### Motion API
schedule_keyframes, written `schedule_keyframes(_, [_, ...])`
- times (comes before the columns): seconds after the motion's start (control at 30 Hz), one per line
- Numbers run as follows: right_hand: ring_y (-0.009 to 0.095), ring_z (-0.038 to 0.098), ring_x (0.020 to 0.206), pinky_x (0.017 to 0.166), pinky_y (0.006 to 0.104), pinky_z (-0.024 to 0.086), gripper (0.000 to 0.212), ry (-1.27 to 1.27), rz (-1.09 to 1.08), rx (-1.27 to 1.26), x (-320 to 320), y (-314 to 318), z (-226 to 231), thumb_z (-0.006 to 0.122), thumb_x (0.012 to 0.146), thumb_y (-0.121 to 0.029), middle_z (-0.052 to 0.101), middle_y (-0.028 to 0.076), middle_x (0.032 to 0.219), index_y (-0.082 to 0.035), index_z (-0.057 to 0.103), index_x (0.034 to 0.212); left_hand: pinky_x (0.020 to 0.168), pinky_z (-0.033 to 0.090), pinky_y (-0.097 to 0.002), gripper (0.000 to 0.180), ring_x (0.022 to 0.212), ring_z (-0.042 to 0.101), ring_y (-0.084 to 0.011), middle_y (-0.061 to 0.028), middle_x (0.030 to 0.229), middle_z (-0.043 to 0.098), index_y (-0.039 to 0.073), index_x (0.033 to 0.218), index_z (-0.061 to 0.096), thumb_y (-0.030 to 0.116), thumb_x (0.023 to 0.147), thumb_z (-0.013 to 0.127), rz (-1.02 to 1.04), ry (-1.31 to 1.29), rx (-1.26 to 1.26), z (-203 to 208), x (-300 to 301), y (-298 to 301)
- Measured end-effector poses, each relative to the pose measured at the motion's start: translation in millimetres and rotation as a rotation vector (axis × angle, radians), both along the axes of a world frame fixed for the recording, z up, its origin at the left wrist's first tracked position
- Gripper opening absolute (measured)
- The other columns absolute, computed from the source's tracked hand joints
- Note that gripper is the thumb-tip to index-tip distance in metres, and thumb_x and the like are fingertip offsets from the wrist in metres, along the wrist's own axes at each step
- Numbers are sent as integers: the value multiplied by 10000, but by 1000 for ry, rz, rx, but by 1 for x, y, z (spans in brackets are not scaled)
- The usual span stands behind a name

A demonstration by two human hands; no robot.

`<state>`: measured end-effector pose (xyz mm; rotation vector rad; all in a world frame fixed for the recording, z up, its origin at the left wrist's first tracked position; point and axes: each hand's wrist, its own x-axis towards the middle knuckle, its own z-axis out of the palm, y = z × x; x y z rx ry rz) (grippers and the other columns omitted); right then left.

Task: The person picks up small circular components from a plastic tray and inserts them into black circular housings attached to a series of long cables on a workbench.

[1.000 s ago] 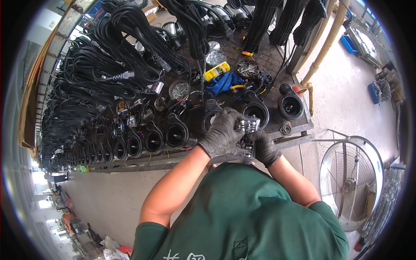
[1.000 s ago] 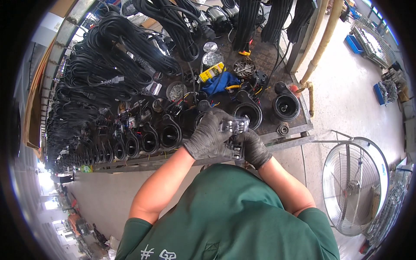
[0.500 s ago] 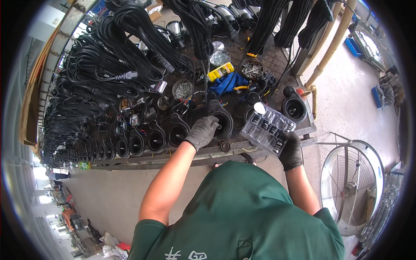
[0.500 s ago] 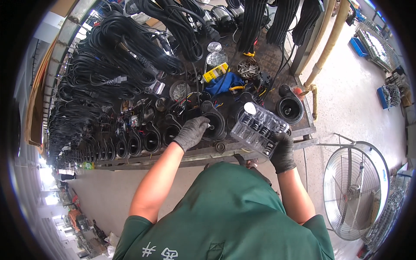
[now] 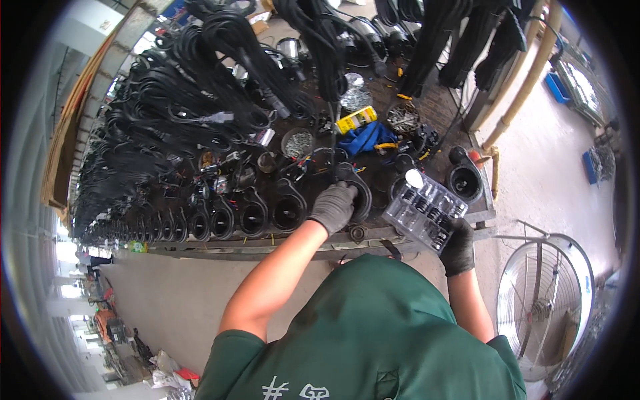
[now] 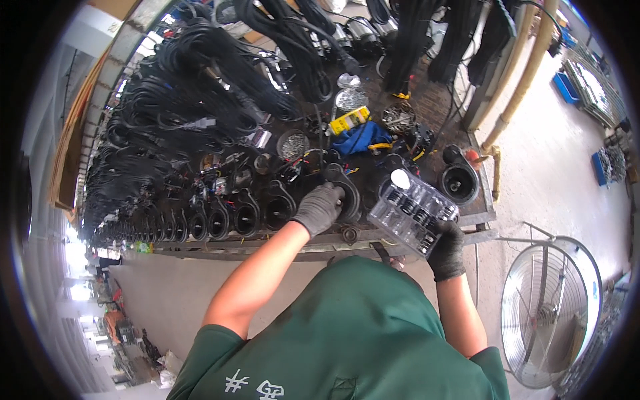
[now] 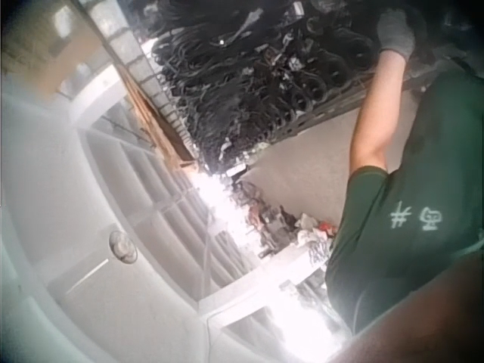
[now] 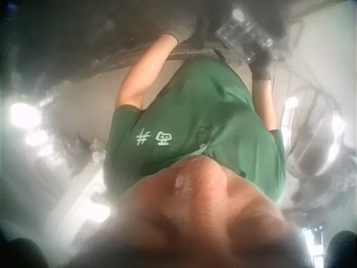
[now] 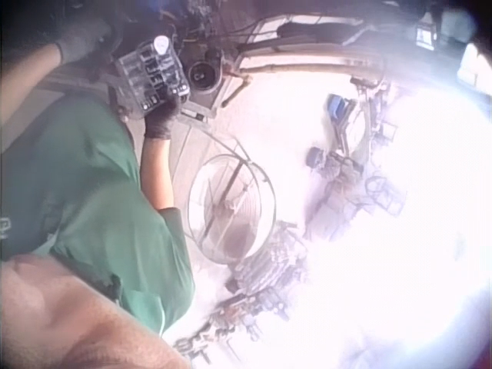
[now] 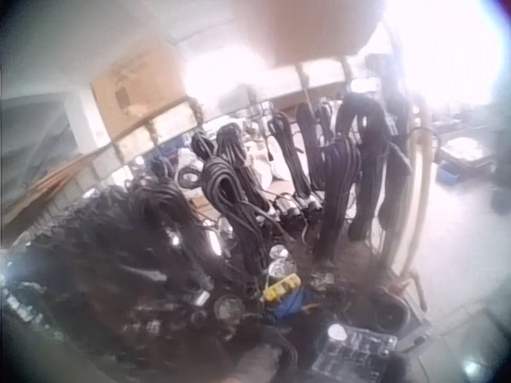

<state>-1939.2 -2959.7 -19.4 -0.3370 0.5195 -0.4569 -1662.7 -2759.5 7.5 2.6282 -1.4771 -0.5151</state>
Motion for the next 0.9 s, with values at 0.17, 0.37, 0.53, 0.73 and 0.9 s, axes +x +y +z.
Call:
schedule_keyframes(0.17, [320,710,1141,1040,464,580,646,-7,11,-21,-1,-3,-3,708,791,-189,719,168,1275,18,585,1390,862,596,-487,174,1033,724,-381,-219,1089,708,71,1073,703,68,937,595,-37,-133,147,-3,-2,-14])
schedule_keyframes(0.37, [333,707,1146,1033,468,584,642,-24,40,-34,1,-5,-9,693,799,-199,716,186,1276,26,582,1390,859,608,-462,175,1021,741,-342,-179,1091,732,88,1080,715,82,938,613,-53,-174,188,-18,-3,-13])
schedule_keyframes(0.53, [329,695,1147,1011,459,594,641,5,57,80,-4,-9,2,667,745,-133,712,155,1248,2,587,1366,907,599,-444,171,1071,725,-349,-172,1133,726,95,1073,729,78,932,633,-46,-174,99,1,-8,-8])
schedule_keyframes(0.73, [337,704,1146,1032,470,580,585,-32,60,0,-4,-12,-7,673,837,-194,716,181,1264,27,588,1373,876,611,-426,160,1049,735,-332,-162,1118,731,89,1043,737,60,913,649,-132,-254,173,5,-8,-12])
schedule_keyframes(0.9, [319,680,1197,1058,467,565,655,-25,94,28,-3,-15,-6,683,794,-150,685,140,1325,-29,555,1425,822,627,-422,144,1021,752,-317,-158,1094,747,85,1015,749,61,906,657,-128,-301,213,2,-9,-18])
